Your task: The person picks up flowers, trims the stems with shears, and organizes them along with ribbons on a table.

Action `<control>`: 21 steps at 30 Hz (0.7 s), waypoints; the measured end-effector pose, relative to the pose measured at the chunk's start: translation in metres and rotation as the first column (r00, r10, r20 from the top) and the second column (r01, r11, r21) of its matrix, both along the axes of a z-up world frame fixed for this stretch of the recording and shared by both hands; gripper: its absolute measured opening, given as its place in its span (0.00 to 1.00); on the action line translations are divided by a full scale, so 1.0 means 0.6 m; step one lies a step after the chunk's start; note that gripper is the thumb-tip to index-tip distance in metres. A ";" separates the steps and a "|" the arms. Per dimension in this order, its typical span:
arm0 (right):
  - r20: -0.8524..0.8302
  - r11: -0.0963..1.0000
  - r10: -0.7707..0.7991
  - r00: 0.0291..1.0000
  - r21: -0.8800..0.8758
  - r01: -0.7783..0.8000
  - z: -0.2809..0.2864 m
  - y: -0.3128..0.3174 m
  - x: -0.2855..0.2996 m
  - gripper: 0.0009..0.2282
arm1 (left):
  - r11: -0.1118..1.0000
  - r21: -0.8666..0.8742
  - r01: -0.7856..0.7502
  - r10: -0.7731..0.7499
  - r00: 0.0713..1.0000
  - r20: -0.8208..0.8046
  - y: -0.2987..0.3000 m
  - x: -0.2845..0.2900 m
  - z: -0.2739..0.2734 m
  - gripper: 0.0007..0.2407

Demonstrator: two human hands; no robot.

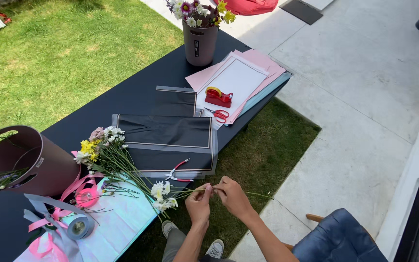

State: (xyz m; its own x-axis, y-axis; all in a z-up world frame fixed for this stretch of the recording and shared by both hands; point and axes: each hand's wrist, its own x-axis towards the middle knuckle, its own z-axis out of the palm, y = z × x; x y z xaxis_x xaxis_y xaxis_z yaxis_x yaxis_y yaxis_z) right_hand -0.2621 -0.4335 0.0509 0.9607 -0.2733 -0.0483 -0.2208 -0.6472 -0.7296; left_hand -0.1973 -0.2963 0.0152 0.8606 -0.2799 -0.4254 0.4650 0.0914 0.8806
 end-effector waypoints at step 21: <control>-0.557 -0.364 -0.722 0.411 0.810 0.459 -0.177 0.026 -0.176 0.22 | 0.972 -0.013 -0.235 0.225 0.943 -0.245 -0.021 -0.067 -0.199 0.12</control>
